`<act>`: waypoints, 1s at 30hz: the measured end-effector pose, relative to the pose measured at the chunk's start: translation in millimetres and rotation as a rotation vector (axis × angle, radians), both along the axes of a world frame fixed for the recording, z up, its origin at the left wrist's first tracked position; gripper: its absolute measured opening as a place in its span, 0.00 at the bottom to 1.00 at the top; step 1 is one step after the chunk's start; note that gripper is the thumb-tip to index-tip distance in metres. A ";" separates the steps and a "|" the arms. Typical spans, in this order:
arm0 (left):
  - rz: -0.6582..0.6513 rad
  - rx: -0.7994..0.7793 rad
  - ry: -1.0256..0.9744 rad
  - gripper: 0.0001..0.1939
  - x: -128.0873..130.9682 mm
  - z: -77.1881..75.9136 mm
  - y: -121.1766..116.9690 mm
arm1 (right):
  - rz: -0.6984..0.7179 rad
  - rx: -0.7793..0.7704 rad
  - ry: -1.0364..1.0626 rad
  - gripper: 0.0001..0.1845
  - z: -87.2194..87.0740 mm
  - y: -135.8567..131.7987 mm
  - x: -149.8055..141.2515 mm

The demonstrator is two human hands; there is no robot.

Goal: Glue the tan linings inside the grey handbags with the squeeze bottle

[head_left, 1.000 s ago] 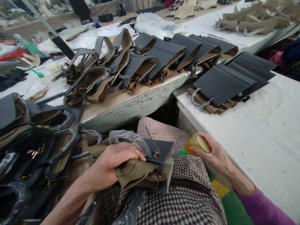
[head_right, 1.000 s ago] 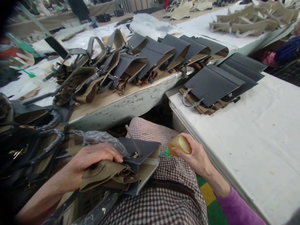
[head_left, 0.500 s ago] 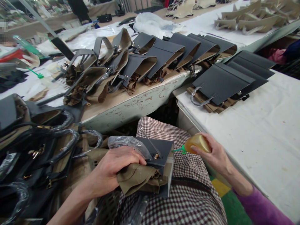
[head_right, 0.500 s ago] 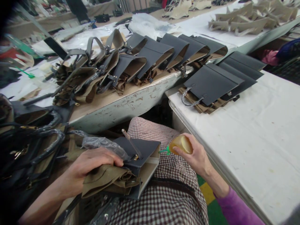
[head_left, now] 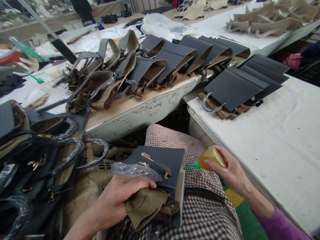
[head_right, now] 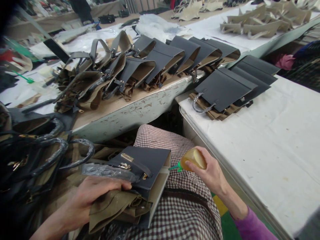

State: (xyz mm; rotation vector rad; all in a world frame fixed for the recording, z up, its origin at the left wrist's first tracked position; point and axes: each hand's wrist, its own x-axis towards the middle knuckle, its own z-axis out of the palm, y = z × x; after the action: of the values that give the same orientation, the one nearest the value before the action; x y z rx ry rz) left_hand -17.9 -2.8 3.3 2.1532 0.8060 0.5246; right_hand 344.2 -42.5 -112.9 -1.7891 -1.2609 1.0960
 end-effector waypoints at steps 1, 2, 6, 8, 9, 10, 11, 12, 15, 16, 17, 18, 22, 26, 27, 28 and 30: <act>-0.001 -0.014 -0.001 0.08 -0.9 -1.3 -2.6 | 0.019 0.017 -0.009 0.29 -1.8 -1.6 -1.3; -0.002 -0.026 0.002 0.08 -1.8 -2.8 -5.0 | 0.033 0.040 -0.022 0.29 -3.8 -3.1 -2.4; -0.001 -0.044 0.001 0.10 -3.9 -9.9 -11.4 | 0.038 0.146 -0.093 0.28 -8.2 -7.1 -4.9; 0.009 -0.029 0.013 0.11 -4.5 -12.1 -13.0 | 0.006 0.173 -0.112 0.29 -5.9 -7.2 -5.4; 0.013 -0.019 0.024 0.11 -4.9 -12.8 -13.5 | -0.012 0.170 -0.110 0.29 -3.8 -6.7 -5.6; 0.020 -0.009 0.037 0.11 -5.2 -13.1 -13.9 | -0.028 0.157 -0.103 0.29 -1.6 -5.9 -5.9; 0.021 0.002 0.047 0.11 -5.4 -13.2 -14.3 | -0.042 0.133 -0.094 0.29 0.5 -5.0 -6.1; 0.018 0.013 0.051 0.11 -5.7 -13.2 -14.5 | -0.052 0.104 -0.089 0.29 2.1 -4.0 -6.3; 0.014 0.032 0.050 0.10 -5.7 -13.2 -14.7 | -0.046 0.030 -0.090 0.30 2.6 -2.0 -6.4; 0.009 0.032 0.049 0.10 -5.5 -13.4 -14.6 | -0.035 0.016 -0.086 0.30 1.6 -1.7 -6.2; 0.004 0.028 0.051 0.10 -5.2 -13.7 -14.5 | -0.027 -0.001 -0.075 0.30 0.3 -1.7 -5.8; 0.000 0.019 0.060 0.10 -4.8 -14.2 -14.3 | -0.021 -0.027 -0.052 0.30 -0.8 -1.8 -5.4; -0.022 0.009 0.070 0.10 -3.2 -14.9 -13.4 | -0.060 -0.185 0.109 0.30 -1.4 -1.7 -4.1; -0.003 0.025 0.065 0.09 -2.7 -12.8 -12.8 | -0.123 -0.198 0.199 0.29 4.0 0.6 -5.6; -0.003 0.020 0.066 0.09 -2.9 -12.5 -12.8 | -0.135 -0.197 0.211 0.29 5.4 1.2 -6.1; -0.004 0.010 0.068 0.09 -3.3 -12.4 -12.8 | -0.145 -0.195 0.222 0.30 6.4 1.5 -6.5; -0.008 -0.012 0.076 0.09 -4.4 -12.8 -13.1 | -0.163 -0.191 0.241 0.30 7.2 1.7 -6.6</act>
State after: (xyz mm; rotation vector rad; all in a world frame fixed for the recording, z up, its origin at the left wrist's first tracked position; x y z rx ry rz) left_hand -22.2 -15.9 -9.5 2.1755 0.8393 0.4346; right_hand 337.5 -40.8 -105.8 -1.7976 -0.8774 1.3277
